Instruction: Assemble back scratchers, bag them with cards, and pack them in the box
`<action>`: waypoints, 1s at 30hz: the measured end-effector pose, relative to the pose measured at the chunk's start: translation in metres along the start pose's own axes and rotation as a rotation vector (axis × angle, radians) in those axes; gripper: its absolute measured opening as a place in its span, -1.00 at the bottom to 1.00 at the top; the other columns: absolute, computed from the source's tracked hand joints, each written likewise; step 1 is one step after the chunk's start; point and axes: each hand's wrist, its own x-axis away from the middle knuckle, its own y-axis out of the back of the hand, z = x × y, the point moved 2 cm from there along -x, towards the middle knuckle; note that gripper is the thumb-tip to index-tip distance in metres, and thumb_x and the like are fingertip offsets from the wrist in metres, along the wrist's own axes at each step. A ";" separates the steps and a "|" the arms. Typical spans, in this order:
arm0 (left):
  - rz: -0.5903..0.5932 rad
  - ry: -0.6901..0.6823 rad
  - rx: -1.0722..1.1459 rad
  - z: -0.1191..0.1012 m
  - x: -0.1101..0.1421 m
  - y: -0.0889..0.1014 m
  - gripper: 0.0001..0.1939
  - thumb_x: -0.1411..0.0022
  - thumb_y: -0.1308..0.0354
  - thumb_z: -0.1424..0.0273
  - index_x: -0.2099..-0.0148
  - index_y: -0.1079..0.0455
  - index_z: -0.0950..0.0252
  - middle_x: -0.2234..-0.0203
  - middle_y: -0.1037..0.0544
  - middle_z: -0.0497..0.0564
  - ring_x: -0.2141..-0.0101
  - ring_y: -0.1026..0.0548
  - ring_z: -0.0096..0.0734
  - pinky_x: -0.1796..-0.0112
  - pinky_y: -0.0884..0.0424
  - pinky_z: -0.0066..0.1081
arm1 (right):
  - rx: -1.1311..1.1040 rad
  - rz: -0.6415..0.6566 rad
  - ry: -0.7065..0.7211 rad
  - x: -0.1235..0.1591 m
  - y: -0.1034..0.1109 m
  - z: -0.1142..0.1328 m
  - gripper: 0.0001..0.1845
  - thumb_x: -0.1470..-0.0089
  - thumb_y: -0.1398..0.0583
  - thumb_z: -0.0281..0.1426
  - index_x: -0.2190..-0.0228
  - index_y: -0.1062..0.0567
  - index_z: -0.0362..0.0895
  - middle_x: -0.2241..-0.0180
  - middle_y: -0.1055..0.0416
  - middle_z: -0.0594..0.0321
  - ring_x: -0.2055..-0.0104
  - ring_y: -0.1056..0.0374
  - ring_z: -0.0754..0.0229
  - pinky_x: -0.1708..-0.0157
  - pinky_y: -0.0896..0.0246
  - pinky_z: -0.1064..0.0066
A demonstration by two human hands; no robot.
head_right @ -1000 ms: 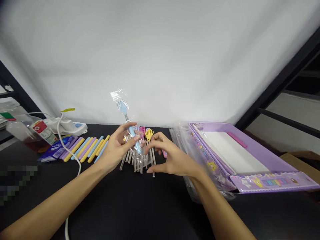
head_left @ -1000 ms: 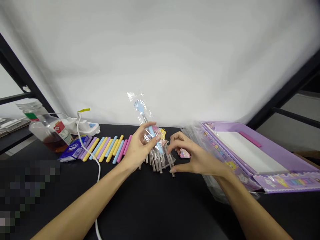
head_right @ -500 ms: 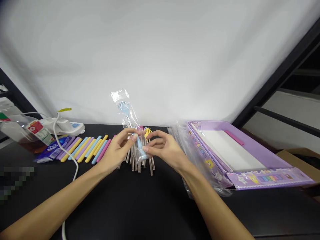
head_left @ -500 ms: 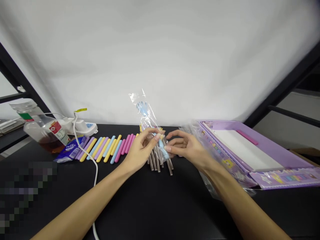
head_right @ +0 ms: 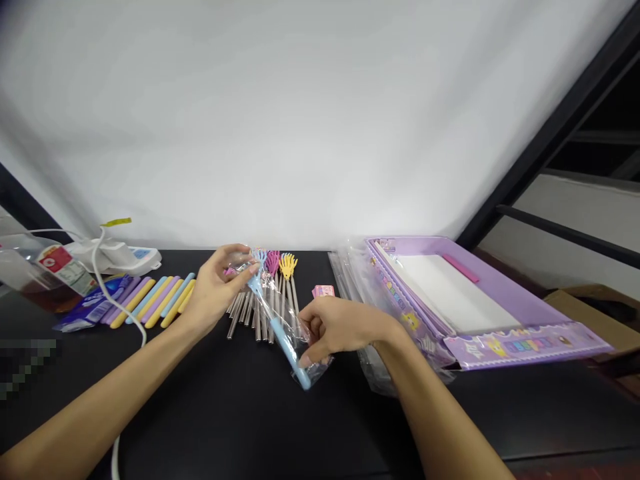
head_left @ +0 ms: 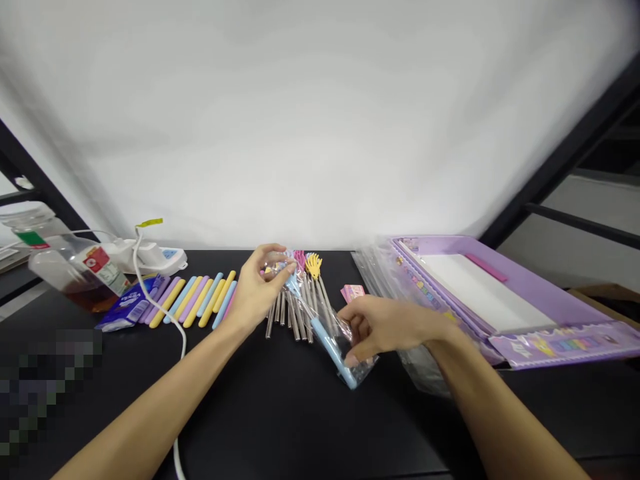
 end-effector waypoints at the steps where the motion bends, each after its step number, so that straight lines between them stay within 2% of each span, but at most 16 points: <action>1: 0.013 0.005 -0.009 0.001 0.002 -0.003 -0.54 -0.15 -0.38 0.19 -0.03 -0.36 0.20 0.14 -0.53 0.04 0.38 -0.51 -0.47 0.39 -0.49 -0.47 | 0.023 -0.002 -0.005 0.001 0.002 -0.002 -0.57 0.13 -0.46 -0.18 0.58 -0.34 -0.09 0.62 -0.40 0.38 0.54 -0.32 0.29 0.57 -0.15 0.47; 3: 0.045 0.010 -0.009 0.002 0.006 -0.009 -0.49 -0.15 -0.38 0.22 -0.09 -0.33 0.20 0.07 -0.51 0.07 0.40 -0.50 -0.50 0.41 -0.48 -0.48 | 0.017 -0.089 -0.003 0.003 0.009 -0.005 -0.60 0.12 -0.45 -0.13 0.54 -0.42 -0.09 0.61 -0.43 0.35 0.54 -0.34 0.27 0.55 -0.21 0.44; 5: 0.091 0.012 -0.007 0.003 0.010 -0.013 -0.42 -0.15 -0.37 0.25 -0.17 -0.27 0.16 -0.03 -0.47 0.10 0.44 -0.47 -0.56 0.44 -0.46 -0.49 | -0.012 -0.296 0.011 0.006 0.020 -0.009 -0.68 0.01 -0.39 -0.13 0.44 -0.49 -0.09 0.53 -0.50 0.27 0.49 -0.41 0.21 0.47 -0.30 0.38; 7: 0.133 0.017 -0.009 0.004 0.012 -0.016 -0.36 -0.15 -0.37 0.28 -0.22 -0.21 0.09 -0.10 -0.42 0.10 0.48 -0.44 -0.62 0.47 -0.44 -0.50 | 0.066 -0.560 0.024 0.010 0.031 -0.014 -0.76 -0.03 -0.36 -0.21 0.33 -0.54 -0.10 0.38 -0.57 0.16 0.33 -0.49 0.10 0.31 -0.40 0.26; 9: 0.153 0.032 0.016 0.005 0.013 -0.018 -0.37 -0.14 -0.38 0.30 -0.18 -0.17 0.07 -0.06 -0.42 0.06 0.51 -0.42 -0.66 0.49 -0.42 -0.52 | 0.245 -0.717 0.025 0.012 0.037 -0.020 -0.67 0.04 -0.39 -0.31 0.18 -0.58 -0.09 0.16 -0.59 0.08 0.07 -0.48 -0.04 0.05 -0.38 0.11; 12: 0.158 0.051 0.086 0.006 0.013 -0.020 -0.54 -0.13 -0.38 0.30 0.08 -0.15 0.15 0.13 -0.45 -0.06 0.54 -0.40 -0.67 0.49 -0.40 -0.52 | 0.426 -0.691 -0.022 0.009 0.038 -0.030 -0.40 0.12 -0.43 -0.39 -0.03 -0.55 -0.06 -0.08 -0.48 0.02 -0.19 -0.32 -0.16 -0.18 -0.21 -0.05; 14: 0.154 0.052 0.080 0.006 0.013 -0.021 -0.58 -0.15 -0.37 0.27 0.22 -0.13 0.21 0.22 -0.43 -0.09 0.56 -0.35 -0.69 0.51 -0.36 -0.54 | 0.450 -0.644 -0.049 0.005 0.037 -0.035 -0.37 0.11 -0.43 -0.40 -0.06 -0.54 -0.09 -0.10 -0.45 -0.02 -0.22 -0.29 -0.18 -0.21 -0.17 -0.09; 16: 0.142 0.048 0.031 0.006 0.013 -0.021 -0.62 -0.16 -0.36 0.26 0.24 -0.18 0.23 0.22 -0.44 -0.07 0.59 -0.28 -0.73 0.55 -0.30 -0.57 | 0.449 -0.631 -0.037 0.002 0.037 -0.037 -0.41 0.10 -0.42 -0.41 -0.03 -0.55 -0.08 -0.08 -0.48 -0.01 -0.22 -0.28 -0.18 -0.20 -0.18 -0.10; 18: 0.128 0.023 -0.031 0.005 0.014 -0.021 -0.66 -0.18 -0.35 0.26 0.13 -0.28 0.23 0.10 -0.45 -0.02 0.60 -0.26 -0.74 0.57 -0.27 -0.57 | 0.441 -0.629 -0.010 0.001 0.037 -0.038 -0.46 0.08 -0.41 -0.43 -0.01 -0.57 -0.05 -0.01 -0.53 0.05 -0.19 -0.30 -0.16 -0.17 -0.22 -0.07; 20: 0.135 -0.007 -0.073 0.002 0.016 -0.020 -0.57 -0.20 -0.32 0.27 -0.08 -0.31 0.15 -0.07 -0.41 0.03 0.58 -0.27 -0.75 0.56 -0.29 -0.56 | 0.442 -0.634 0.003 0.001 0.038 -0.039 -0.46 0.07 -0.40 -0.44 0.00 -0.57 -0.04 0.03 -0.55 0.08 -0.16 -0.33 -0.13 -0.15 -0.25 -0.04; 23: 0.198 0.016 -0.066 0.000 0.018 -0.021 -0.31 -0.23 -0.31 0.28 -0.33 -0.14 -0.03 -0.20 -0.33 0.08 0.60 -0.25 -0.75 0.60 -0.29 -0.56 | 0.447 -0.648 0.007 0.001 0.038 -0.041 -0.43 0.08 -0.41 -0.42 -0.03 -0.55 -0.05 -0.02 -0.53 0.07 -0.17 -0.33 -0.13 -0.17 -0.23 -0.03; 25: 0.237 0.048 -0.050 0.001 0.020 -0.022 -0.20 -0.22 -0.31 0.27 -0.40 -0.03 -0.11 -0.22 -0.33 0.10 0.62 -0.22 -0.75 0.64 -0.24 -0.56 | 0.441 -0.647 0.007 0.001 0.038 -0.042 -0.41 0.09 -0.41 -0.42 -0.04 -0.55 -0.04 -0.07 -0.50 0.07 -0.17 -0.33 -0.12 -0.17 -0.23 -0.02; 30: 0.245 0.040 -0.075 0.001 0.022 -0.022 -0.16 -0.22 -0.33 0.27 -0.42 0.00 -0.16 -0.25 -0.31 0.09 0.61 -0.24 -0.73 0.59 -0.34 -0.52 | 0.429 -0.631 -0.005 0.000 0.039 -0.041 -0.41 0.08 -0.40 -0.46 -0.05 -0.53 -0.07 0.02 -0.54 0.08 -0.10 -0.39 -0.10 -0.13 -0.26 0.01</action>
